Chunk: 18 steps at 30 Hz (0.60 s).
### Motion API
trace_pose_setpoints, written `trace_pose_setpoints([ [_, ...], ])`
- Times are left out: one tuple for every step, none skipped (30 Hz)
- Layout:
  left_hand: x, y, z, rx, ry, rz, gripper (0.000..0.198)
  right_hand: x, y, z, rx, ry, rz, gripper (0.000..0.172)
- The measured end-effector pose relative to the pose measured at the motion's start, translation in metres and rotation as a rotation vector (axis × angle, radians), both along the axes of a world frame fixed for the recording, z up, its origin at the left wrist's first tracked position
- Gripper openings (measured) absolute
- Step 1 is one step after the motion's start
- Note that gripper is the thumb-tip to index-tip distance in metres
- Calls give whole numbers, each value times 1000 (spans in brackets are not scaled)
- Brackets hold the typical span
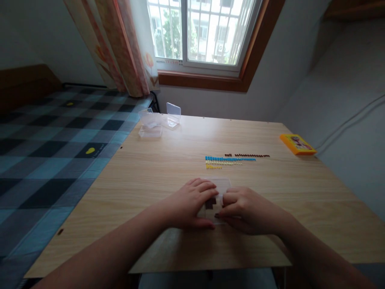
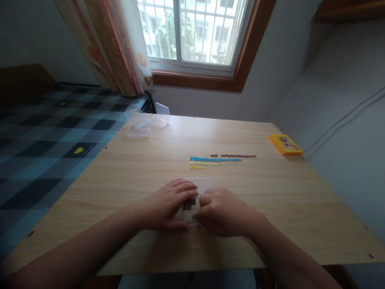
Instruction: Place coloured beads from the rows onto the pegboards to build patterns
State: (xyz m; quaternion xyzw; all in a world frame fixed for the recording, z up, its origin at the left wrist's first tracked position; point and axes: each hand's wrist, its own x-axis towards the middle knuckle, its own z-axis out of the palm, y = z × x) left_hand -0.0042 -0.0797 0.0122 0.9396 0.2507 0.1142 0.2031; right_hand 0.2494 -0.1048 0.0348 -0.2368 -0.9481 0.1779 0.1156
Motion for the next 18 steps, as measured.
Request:
trace_pose_setpoints([
  [0,0,0,0,-1,1,80,-1,1,0,0,-2,3,17],
  [0,0,0,0,-3,0,80,-1,1,-1,0,-4,5,17],
  [0,0,0,-1,-3,-1,81,-1,2,-1,-1,-6,4,17],
  [0,0,-1,-2,-2,-2,81,-1,3,-2,-1,-7,0,19],
  [0,0,-1,-4,0,-1,81,-1,3,-3,1,-6,-7,20],
  [0,0,-2,-5,1,1,82,-1,4,-4,6,-4,-18,21],
  [0,0,-2,-5,1,2,82,-1,4,-5,11,-2,-31,22],
  [-1,0,-3,-5,-1,2,82,-1,5,-6,19,-1,-46,23],
  [-1,0,-3,-5,-5,2,82,-1,5,-7,28,2,-59,23],
  [-1,0,-4,-4,-9,1,82,-1,5,-8,34,2,-69,24],
  [-1,0,-4,-4,-12,-1,82,-2,5,-9,39,0,-74,25],
  [0,0,-4,-5,-13,-3,81,-2,5,-10,41,-2,-76,26],
  [0,0,-3,-7,-15,-3,81,-2,5,-11,42,-1,-75,27],
  [0,0,-3,-9,-14,-3,80,-3,5,-12,43,2,-73,28],
  [0,0,-2,-11,-12,-2,79,-3,6,-13,43,6,-72,28],
  [0,0,-2,-13,-10,-2,79,-3,6,-13,43,12,-73,28],
  [1,0,-2,-14,-7,-1,79,-3,7,-14,43,16,-73,28],
  [1,0,-2,-13,-4,-1,79,-3,7,-14,42,18,-74,28],
])
